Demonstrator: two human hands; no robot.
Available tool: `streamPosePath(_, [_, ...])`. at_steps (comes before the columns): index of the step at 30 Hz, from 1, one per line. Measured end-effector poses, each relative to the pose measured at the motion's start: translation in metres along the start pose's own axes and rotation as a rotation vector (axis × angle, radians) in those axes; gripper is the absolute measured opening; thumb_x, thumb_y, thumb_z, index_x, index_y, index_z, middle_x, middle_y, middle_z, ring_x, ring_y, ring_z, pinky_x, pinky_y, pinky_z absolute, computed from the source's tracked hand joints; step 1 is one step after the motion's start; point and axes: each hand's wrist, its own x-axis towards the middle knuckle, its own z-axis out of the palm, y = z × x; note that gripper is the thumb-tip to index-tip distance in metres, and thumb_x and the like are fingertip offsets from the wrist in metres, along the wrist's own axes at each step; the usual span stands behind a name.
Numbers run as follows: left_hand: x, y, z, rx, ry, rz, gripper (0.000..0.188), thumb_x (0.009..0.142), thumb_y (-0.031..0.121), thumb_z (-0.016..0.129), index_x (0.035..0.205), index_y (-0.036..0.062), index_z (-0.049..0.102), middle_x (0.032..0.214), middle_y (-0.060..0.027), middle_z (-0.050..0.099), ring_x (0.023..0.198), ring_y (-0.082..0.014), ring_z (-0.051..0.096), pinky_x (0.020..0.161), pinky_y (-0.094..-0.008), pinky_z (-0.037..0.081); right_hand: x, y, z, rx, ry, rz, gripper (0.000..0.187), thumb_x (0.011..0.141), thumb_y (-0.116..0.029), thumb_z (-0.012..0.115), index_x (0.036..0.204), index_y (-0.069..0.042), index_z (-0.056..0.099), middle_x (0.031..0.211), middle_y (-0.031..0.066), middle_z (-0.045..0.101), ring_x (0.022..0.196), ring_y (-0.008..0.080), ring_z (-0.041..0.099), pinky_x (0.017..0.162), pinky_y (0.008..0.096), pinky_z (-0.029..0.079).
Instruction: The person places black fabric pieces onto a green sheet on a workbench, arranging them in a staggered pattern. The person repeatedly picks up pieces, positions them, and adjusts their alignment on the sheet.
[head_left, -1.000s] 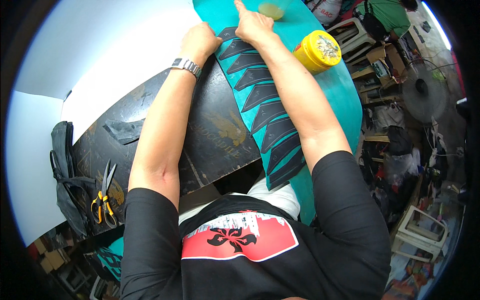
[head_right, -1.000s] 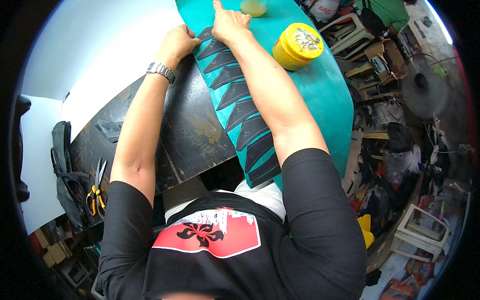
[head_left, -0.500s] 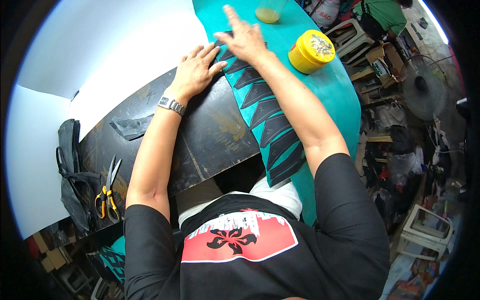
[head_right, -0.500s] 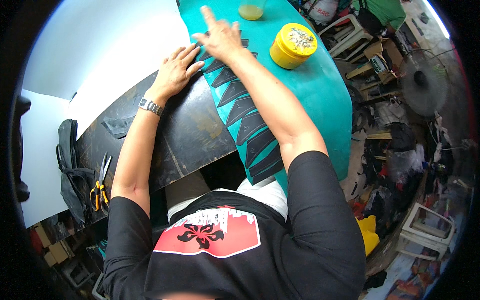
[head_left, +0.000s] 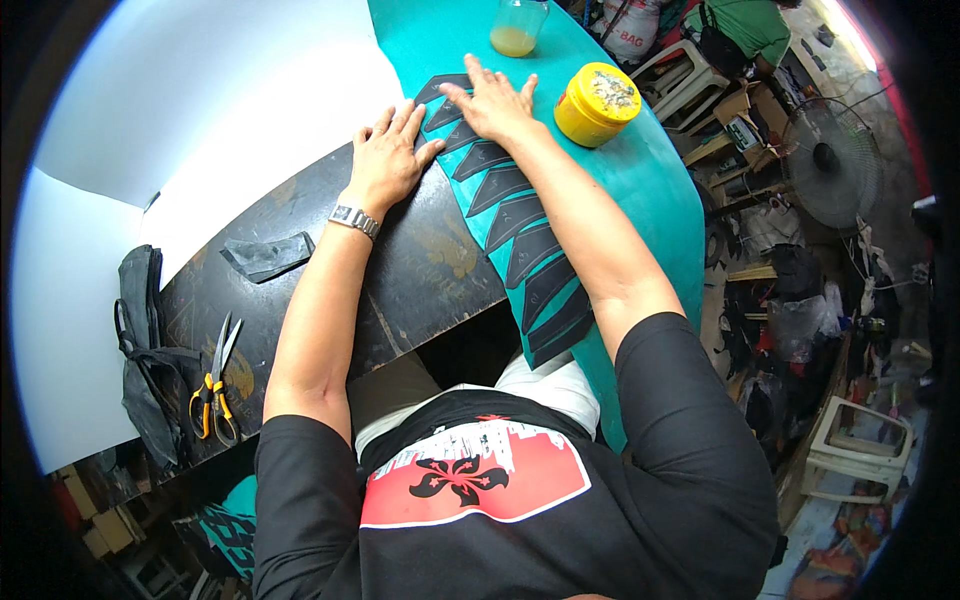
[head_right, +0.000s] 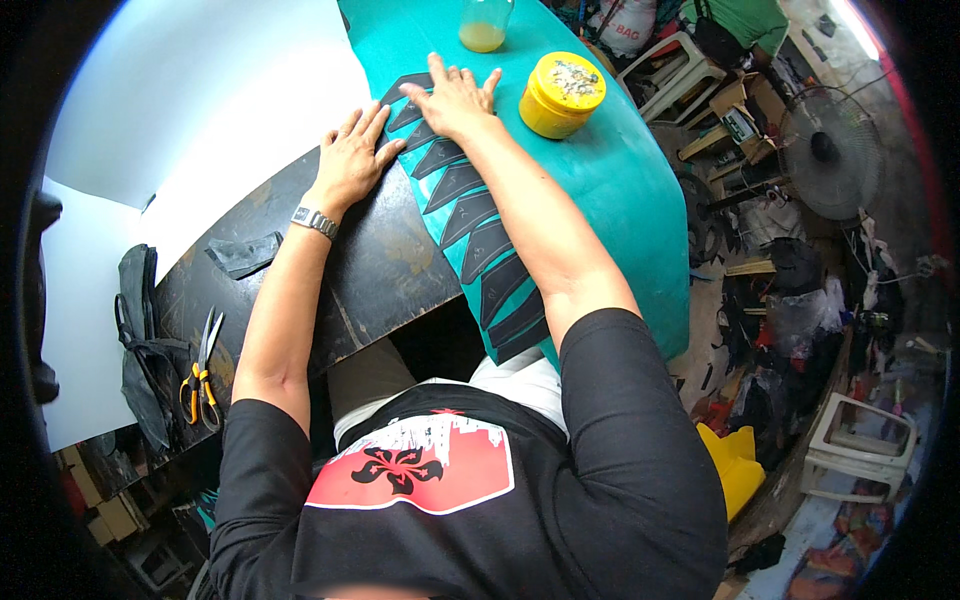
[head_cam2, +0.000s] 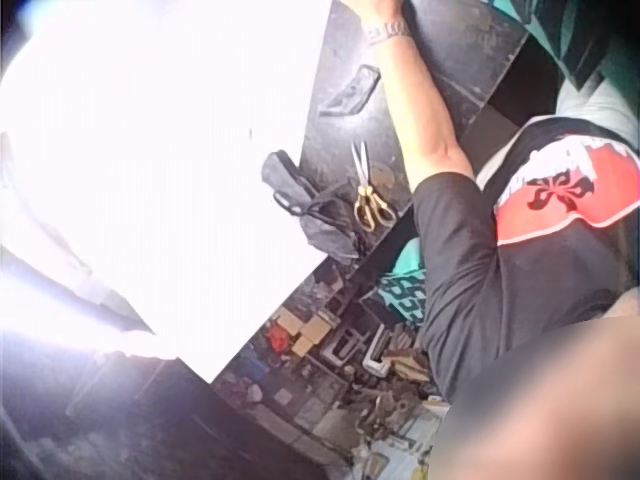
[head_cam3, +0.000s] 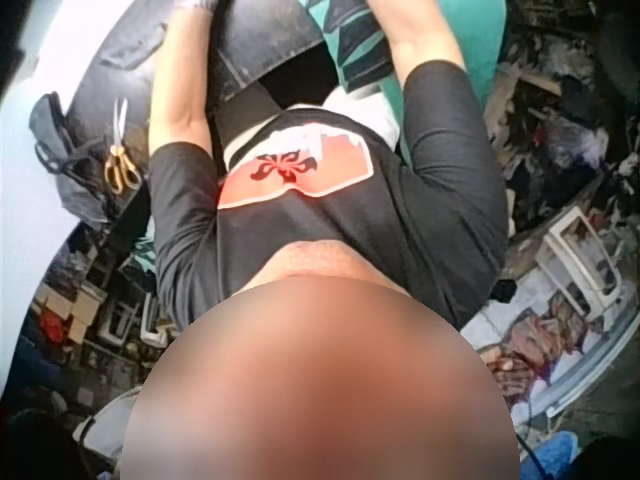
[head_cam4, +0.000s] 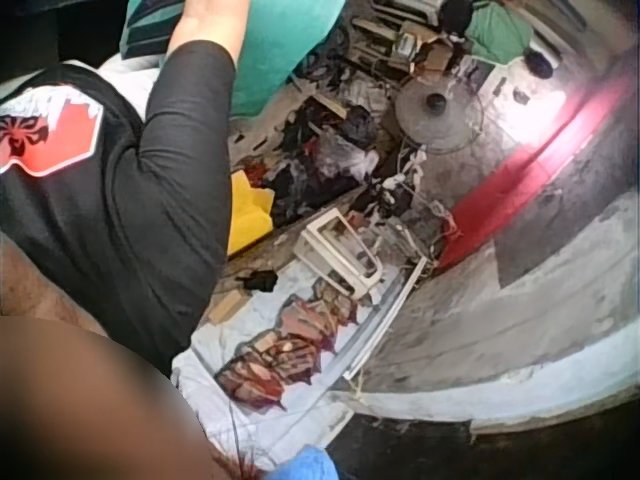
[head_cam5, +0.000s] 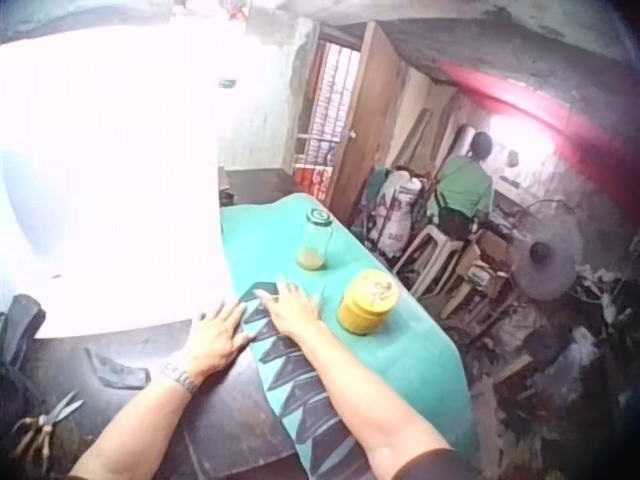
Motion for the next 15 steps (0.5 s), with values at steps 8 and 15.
streamPosePath(8, [-0.001,0.003,0.006,-0.048,0.054,-0.058,0.06,0.103,0.048,0.045,0.151,0.0121,0.046,0.157,-0.0143,0.043,0.147,-0.0336,0.035,0.115,-0.0531,0.027,0.002,-0.05,0.027,0.206,-0.137,-0.204,0.09,0.096,-0.075,0.035,0.163,-0.017,0.019,0.164,0.0192,0.03,0.154,0.0349,0.02,0.121,0.0654,0.0])
streamPosePath(15, [0.01,0.003,0.008,-0.02,0.234,-0.095,0.044,0.1,0.042,0.054,0.133,0.0152,0.064,0.134,-0.0113,0.059,0.126,-0.0316,0.053,0.101,-0.0488,0.043,0.0,-0.027,0.017,0.176,-0.108,-0.106,0.095,0.096,-0.073,0.038,0.163,-0.011,0.014,0.166,0.015,0.026,0.155,0.0294,0.022,0.123,0.0623,0.001])
